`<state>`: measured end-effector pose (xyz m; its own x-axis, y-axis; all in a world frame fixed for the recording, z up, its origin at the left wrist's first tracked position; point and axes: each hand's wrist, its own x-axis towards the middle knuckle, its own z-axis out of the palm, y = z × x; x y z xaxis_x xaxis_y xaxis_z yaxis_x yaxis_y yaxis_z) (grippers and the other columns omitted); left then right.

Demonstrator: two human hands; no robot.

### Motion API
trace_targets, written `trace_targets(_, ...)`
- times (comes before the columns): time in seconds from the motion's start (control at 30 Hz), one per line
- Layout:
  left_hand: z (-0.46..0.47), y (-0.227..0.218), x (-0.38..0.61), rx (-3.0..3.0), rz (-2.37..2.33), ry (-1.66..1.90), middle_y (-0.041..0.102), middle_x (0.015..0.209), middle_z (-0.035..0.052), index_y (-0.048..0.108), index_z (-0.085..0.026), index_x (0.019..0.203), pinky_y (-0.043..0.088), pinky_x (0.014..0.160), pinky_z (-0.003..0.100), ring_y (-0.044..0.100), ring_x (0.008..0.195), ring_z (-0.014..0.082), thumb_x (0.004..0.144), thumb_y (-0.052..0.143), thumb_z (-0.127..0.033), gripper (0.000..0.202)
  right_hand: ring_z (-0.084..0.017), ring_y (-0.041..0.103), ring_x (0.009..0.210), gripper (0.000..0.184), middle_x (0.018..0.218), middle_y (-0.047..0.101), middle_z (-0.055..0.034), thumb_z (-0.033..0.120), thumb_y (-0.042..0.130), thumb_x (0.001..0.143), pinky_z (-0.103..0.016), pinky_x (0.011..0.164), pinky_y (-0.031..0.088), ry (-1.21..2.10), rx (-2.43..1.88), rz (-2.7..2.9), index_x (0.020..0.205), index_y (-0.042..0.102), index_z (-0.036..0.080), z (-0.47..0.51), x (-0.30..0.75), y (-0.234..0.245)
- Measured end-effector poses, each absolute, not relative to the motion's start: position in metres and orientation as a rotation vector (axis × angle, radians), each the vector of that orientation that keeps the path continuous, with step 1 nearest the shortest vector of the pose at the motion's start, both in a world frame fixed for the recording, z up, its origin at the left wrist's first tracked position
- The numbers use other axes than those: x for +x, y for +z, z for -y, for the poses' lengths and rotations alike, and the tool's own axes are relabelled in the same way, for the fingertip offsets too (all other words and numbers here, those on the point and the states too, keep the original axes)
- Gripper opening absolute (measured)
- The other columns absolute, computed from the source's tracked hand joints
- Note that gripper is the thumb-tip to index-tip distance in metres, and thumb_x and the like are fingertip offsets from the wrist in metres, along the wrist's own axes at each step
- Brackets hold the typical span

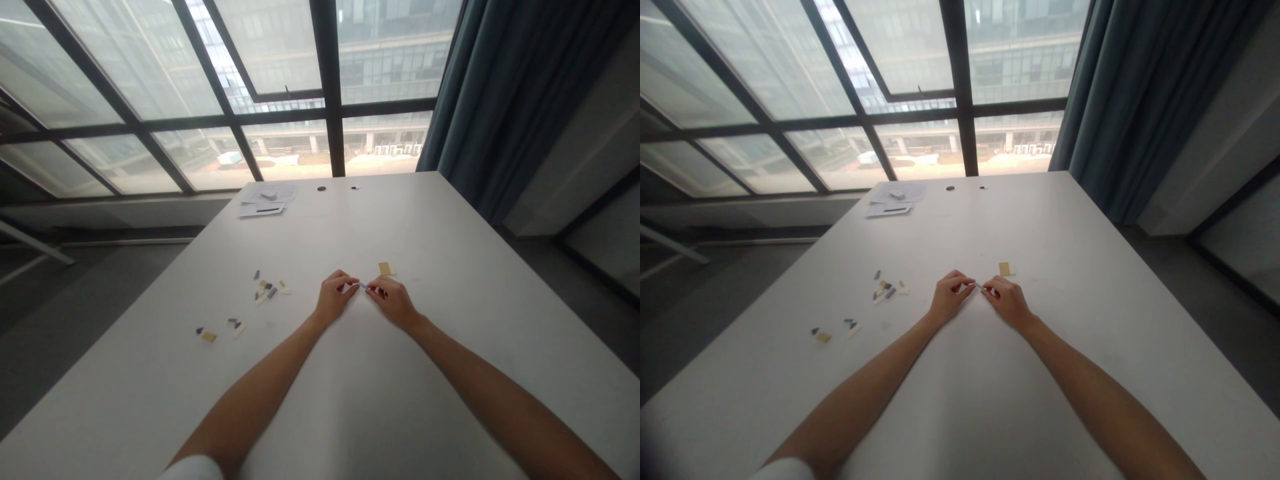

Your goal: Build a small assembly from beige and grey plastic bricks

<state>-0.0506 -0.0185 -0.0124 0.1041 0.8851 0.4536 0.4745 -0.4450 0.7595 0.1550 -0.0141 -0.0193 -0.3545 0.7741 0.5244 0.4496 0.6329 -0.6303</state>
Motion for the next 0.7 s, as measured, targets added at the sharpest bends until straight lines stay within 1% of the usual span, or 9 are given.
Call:
trace_targets(0.17,0.0181,-0.0142,-0.0508,1.968,-1.316,1.296,0.065,0.08,0.0035,0.079,-0.02,0.093,0.037,0.058,0.025,0.046,0.063,0.011,0.086,0.071,-0.036,0.019,-0.014,0.054,0.065,0.012,0.078,0.064,-0.0027,0.028,0.061,0.093,-0.027,0.065,0.044,0.482,-0.945,2.001,0.087,0.069,0.02,0.013,0.1547,-0.0204)
trace_targets(0.43,0.0174,-0.0151,-0.0509,1.969,-1.307,1.306,0.065,0.08,0.0024,0.079,-0.021,0.093,0.037,0.059,0.025,0.044,0.062,0.0105,0.085,0.073,-0.03,0.013,-0.015,0.054,0.065,0.012,0.078,0.063,-0.0024,0.028,0.062,0.094,-0.027,0.065,0.044,0.489,-0.932,2.003,0.086,0.068,0.02,0.0141,0.1544,-0.0196)
trace_targets(0.7,0.0178,-0.0145,-0.0508,1.964,-1.306,1.305,0.065,0.08,0.0025,0.079,-0.021,0.093,0.037,0.058,0.025,0.045,0.062,0.0107,0.086,0.072,-0.031,0.014,-0.014,0.053,0.065,0.01,0.078,0.063,-0.002,0.026,0.063,0.093,-0.027,0.065,0.043,0.493,-0.935,2.006,0.087,0.068,0.02,0.0152,0.155,-0.0182)
